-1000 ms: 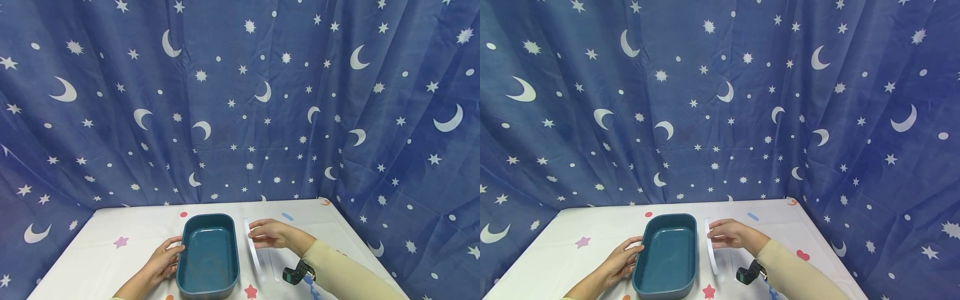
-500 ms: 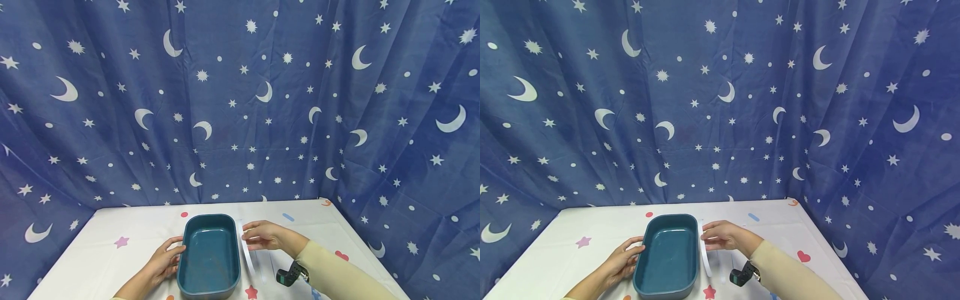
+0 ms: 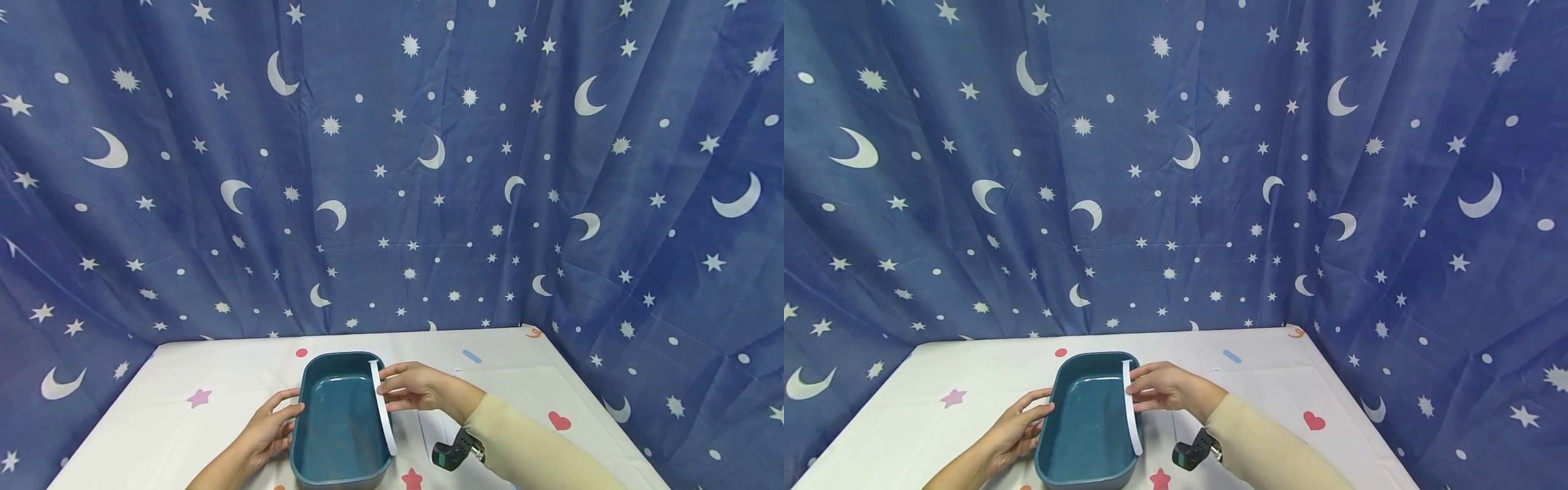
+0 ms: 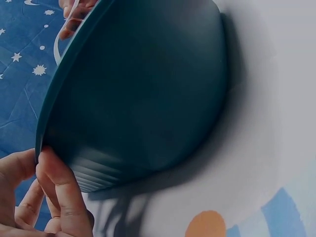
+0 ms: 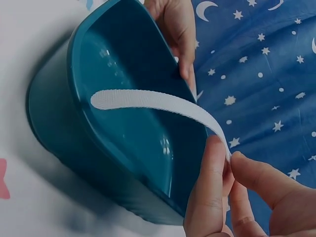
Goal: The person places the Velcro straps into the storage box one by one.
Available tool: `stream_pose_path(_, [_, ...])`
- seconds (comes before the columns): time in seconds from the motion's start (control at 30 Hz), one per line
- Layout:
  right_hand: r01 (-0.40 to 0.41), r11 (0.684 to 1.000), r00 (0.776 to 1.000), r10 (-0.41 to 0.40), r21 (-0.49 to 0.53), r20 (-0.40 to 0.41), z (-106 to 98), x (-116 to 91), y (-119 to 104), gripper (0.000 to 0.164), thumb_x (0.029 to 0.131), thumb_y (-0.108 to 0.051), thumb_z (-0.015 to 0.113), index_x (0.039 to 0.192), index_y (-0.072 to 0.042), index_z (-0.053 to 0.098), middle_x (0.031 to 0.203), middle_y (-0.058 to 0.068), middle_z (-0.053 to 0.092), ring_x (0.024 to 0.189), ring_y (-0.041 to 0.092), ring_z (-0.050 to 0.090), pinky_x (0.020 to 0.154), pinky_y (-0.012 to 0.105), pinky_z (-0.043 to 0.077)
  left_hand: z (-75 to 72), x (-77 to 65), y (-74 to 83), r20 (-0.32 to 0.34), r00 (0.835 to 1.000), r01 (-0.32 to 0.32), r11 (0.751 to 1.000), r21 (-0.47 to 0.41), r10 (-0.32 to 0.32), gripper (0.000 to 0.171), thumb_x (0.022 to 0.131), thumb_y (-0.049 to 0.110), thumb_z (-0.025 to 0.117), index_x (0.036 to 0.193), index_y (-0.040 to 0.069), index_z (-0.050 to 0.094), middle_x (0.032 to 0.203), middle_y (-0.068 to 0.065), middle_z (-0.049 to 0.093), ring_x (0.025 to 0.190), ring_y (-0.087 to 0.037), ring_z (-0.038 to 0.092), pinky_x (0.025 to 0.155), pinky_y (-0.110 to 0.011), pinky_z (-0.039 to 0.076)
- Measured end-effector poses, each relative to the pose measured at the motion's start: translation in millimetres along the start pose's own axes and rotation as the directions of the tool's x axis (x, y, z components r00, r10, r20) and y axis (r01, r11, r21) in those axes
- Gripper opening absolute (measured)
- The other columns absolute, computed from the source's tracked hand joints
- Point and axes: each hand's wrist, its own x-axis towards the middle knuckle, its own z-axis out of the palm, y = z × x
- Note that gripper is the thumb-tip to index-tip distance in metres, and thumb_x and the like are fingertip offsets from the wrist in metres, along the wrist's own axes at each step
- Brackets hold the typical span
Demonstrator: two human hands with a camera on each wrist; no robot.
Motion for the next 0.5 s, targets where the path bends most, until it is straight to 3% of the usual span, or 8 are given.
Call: stream_pose_path(0.5, [0.014, 0.999, 1.000, -0.015, 0.032, 0.023, 22.4, 8.7, 3.3, 0.031, 0.085, 0.005, 0.069, 0.115, 0.000, 0.063, 0.092, 0.011, 0.065, 0.083, 0.020, 0.066, 0.077, 0.037, 0.060, -0.5, 1.3, -0.8, -0.007, 1.000, 0.005, 1.000, 0.001, -0.005, 0.056, 0.093, 0.024, 0.068, 0.142, 0.010, 0.044, 0.090, -0.007, 0.059, 0.060, -0.007, 0.055, 0.053, -0.018, 0.052])
